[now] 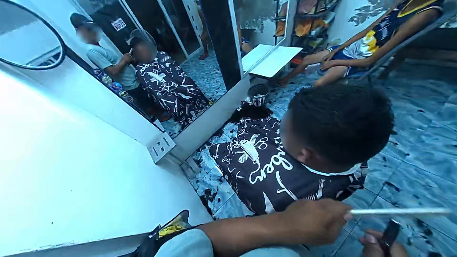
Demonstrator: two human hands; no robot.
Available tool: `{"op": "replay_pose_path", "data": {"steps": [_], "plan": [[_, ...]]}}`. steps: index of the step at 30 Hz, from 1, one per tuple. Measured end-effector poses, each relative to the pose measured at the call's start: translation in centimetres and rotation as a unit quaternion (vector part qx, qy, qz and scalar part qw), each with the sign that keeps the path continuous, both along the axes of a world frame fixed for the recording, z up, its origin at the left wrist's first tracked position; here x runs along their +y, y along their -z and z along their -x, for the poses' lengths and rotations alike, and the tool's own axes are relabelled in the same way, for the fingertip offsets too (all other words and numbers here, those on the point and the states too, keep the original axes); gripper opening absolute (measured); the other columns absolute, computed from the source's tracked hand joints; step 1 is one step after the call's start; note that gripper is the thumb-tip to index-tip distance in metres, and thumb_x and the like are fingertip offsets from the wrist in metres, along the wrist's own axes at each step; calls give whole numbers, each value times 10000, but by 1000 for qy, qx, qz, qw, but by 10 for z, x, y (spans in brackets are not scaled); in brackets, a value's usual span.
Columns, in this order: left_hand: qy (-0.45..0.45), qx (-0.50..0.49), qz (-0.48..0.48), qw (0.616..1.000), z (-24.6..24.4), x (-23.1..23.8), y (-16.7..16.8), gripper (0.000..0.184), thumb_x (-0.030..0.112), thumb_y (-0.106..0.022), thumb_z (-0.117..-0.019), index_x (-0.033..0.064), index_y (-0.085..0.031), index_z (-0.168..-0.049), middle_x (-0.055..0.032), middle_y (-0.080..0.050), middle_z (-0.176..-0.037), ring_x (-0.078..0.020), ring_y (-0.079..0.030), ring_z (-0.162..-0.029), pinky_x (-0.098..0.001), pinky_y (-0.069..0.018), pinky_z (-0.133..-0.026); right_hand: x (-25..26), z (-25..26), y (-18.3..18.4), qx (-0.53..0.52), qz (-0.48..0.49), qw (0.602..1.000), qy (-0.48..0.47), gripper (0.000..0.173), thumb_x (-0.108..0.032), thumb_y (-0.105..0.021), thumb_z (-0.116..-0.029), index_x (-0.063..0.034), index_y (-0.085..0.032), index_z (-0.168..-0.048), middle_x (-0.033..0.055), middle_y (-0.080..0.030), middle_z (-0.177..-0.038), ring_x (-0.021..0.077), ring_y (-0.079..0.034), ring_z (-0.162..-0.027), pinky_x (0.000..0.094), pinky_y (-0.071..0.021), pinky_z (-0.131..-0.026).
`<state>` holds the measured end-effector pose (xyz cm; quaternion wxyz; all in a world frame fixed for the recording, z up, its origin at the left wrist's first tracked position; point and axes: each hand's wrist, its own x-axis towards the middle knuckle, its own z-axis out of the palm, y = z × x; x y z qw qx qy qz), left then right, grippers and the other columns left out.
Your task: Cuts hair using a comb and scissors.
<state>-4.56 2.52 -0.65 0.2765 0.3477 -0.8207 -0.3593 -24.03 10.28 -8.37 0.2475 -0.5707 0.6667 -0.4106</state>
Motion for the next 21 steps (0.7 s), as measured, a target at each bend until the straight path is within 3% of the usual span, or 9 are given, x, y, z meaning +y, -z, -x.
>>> {"op": "replay_pose_path", "data": {"steps": [2,4,7,9,12,16,18,19,21], "plan": [[-65,65,90,992,-14,-9,12,275,93,-482,-1051,-49,-703,-1135,-157,-731,-998,-241,-721,-903,-420,-601,-813,-2,5,7,-84,57,995,-3,387,-148,-415,-1102,207,-540,-1194,124,-662,-901,31,-649,-699,210,-575,-666],[-100,73,172,977,-36,-21,28,325,194,-475,-1069,5,-738,-1075,-119,-732,-918,-222,-690,-844,-408,-564,-796,-4,17,10,-224,65,972,13,355,-118,-381,-1106,182,-460,-1279,35,-682,-950,47,-709,-749,256,-633,-724],[-148,38,240,959,-74,-50,57,429,361,-443,-1080,54,-737,-1027,-112,-708,-884,-250,-665,-868,-466,-508,-881,-20,33,10,-404,-63,902,140,288,-226,-315,-1121,-80,-418,-1346,-89,-607,-728,93,-645,-574,368,-637,-612],[-165,27,261,951,-95,-81,77,440,398,-482,-1059,40,-736,-1027,-135,-709,-900,-272,-666,-900,-490,-505,-933,-30,46,6,-474,-85,855,194,272,-303,-326,-1121,-196,-431,-1348,-85,-607,-720,138,-644,-588,452,-625,-584],[-148,-17,315,937,-104,-129,85,536,513,-418,-1052,74,-722,-1013,-137,-683,-880,-309,-636,-919,-550,-423,-991,-48,58,-21,-529,-54,829,176,444,-136,-258,-1034,-220,-333,-1463,24,-705,-1028,304,-742,-925,575,-624,-705],[-127,11,402,907,-113,-183,76,456,485,-391,-1080,111,-647,-1118,-134,-659,-957,-303,-609,-983,-524,-390,-1005,-67,41,-66,-494,-3,856,153,563,34,-394,-981,-200,-338,-1490,103,-664,-1174,340,-718,-1052,563,-634,-790],[-185,74,333,922,-119,-198,70,403,336,-394,-1105,-10,-585,-1180,-201,-656,-1064,-298,-617,-1063,-500,-440,-1017,-68,32,-78,-452,22,881,138,582,95,-488,-971,-199,-382,-1462,106,-679,-1174,336,-725,-1043,547,-645,-773],[-240,111,266,927,-120,-199,58,432,274,-351,-1114,-88,-547,-1244,-205,-648,-1101,-247,-628,-1048,-445,-494,-987,-68,29,-80,-399,31,908,128,578,99,-540,-958,-177,-400,-1446,105,-688,-1170,319,-737,-1013,515,-657,-749],[-270,131,209,931,-123,-190,41,484,352,-244,-1134,-36,-498,-1273,-59,-568,-944,-88,-569,-807,-289,-514,-756,-68,27,-83,-189,28,975,113,515,31,-602,-956,-104,-439,-1425,94,-698,-1196,245,-747,-975,428,-661,-742]]}}
